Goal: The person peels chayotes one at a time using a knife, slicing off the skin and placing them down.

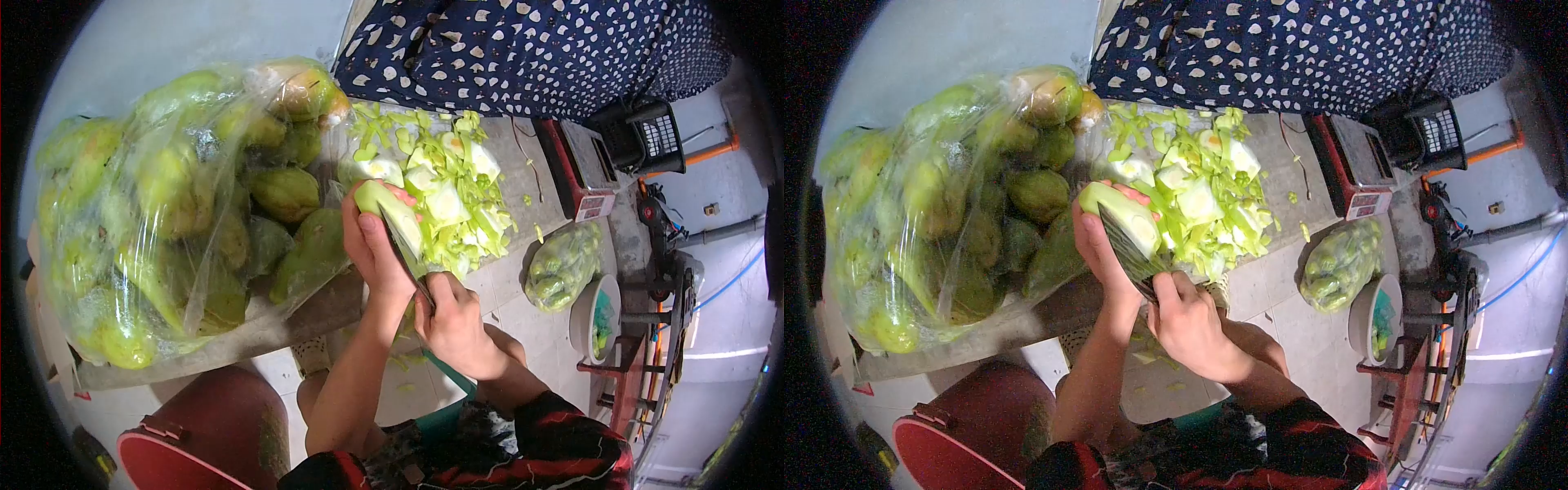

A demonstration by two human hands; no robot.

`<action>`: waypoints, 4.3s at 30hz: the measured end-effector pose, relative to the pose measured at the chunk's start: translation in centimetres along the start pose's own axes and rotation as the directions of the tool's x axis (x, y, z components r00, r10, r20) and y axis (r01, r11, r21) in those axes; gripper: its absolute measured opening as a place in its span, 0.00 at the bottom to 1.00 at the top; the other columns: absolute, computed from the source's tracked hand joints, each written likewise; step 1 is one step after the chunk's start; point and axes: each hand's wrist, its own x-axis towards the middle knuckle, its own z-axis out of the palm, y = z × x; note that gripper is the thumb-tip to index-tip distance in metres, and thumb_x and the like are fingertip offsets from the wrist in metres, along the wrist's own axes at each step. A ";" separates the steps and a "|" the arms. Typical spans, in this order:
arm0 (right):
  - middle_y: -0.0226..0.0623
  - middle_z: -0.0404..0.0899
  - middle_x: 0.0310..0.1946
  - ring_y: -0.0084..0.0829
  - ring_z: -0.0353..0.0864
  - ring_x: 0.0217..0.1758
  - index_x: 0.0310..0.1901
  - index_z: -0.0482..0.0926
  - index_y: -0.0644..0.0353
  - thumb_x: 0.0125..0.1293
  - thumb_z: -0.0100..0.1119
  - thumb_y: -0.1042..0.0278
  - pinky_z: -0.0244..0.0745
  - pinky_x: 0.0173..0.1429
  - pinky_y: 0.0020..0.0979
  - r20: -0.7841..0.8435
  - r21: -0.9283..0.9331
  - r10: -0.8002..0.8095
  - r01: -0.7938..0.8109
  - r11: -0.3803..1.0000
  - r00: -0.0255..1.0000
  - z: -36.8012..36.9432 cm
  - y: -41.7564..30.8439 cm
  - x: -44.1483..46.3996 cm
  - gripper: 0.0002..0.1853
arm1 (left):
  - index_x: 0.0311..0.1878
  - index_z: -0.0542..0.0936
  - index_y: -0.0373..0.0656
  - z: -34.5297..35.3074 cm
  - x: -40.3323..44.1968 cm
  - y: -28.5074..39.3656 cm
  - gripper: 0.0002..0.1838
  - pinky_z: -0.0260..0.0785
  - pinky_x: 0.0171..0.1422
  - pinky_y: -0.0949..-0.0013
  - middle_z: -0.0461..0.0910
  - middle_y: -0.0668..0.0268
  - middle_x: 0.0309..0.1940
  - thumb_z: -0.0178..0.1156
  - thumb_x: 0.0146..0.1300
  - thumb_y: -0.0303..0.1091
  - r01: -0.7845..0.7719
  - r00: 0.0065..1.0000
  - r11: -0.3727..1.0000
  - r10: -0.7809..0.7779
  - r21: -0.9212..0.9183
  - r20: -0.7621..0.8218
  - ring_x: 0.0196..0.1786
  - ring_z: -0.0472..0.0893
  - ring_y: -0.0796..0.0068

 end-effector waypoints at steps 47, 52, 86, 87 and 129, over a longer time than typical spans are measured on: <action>0.27 0.71 0.15 0.17 0.68 0.16 0.32 0.73 0.65 0.67 0.60 0.74 0.62 0.21 0.24 0.175 0.535 0.215 -0.276 0.798 0.961 -3.7 4.8 2.8 0.07 | 0.56 0.72 0.34 -0.8 1.1 0.5 0.19 0.66 0.45 0.72 0.76 0.66 0.36 0.52 0.73 0.41 -0.007 0.968 0.980 -0.044 0.199 0.246 0.38 0.70 0.78; 0.24 0.71 0.15 0.15 0.68 0.15 0.32 0.72 0.62 0.69 0.61 0.72 0.60 0.18 0.22 0.252 0.696 0.264 -0.364 0.619 0.931 -3.5 5.6 3.1 0.09 | 0.57 0.72 0.35 -1.2 1.5 0.3 0.20 0.65 0.44 0.74 0.75 0.69 0.36 0.53 0.73 0.43 0.061 0.957 0.976 -0.117 0.208 0.265 0.38 0.69 0.80; 0.47 0.76 0.25 0.50 0.79 0.27 0.35 0.74 0.64 0.58 0.61 0.78 0.75 0.32 0.42 -0.027 -0.014 -0.117 0.117 0.993 0.993 -0.6 1.9 2.4 0.06 | 0.68 0.62 0.45 -1.5 1.3 -0.5 0.28 0.74 0.55 0.55 0.76 0.59 0.47 0.36 0.76 0.55 0.253 0.956 0.954 -0.272 -0.158 -0.110 0.48 0.78 0.64; 0.44 0.74 0.28 0.50 0.79 0.29 0.37 0.71 0.61 0.53 0.63 0.76 0.77 0.33 0.44 0.008 -0.038 -0.123 0.123 0.992 0.992 -0.4 2.0 2.1 0.11 | 0.67 0.62 0.44 -1.5 1.2 -0.4 0.28 0.74 0.55 0.55 0.76 0.58 0.47 0.37 0.76 0.55 0.207 0.971 0.973 -0.217 -0.105 -0.101 0.48 0.78 0.64; 0.27 0.67 0.11 0.19 0.67 0.12 0.25 0.69 0.61 0.69 0.61 0.70 0.63 0.16 0.25 0.491 0.796 0.162 -0.516 0.316 0.856 -3.7 7.3 3.5 0.15 | 0.64 0.71 0.41 -3.5 2.7 0.8 0.32 0.75 0.45 0.68 0.81 0.63 0.41 0.36 0.74 0.57 0.606 0.779 0.780 -0.543 -0.156 0.313 0.39 0.80 0.74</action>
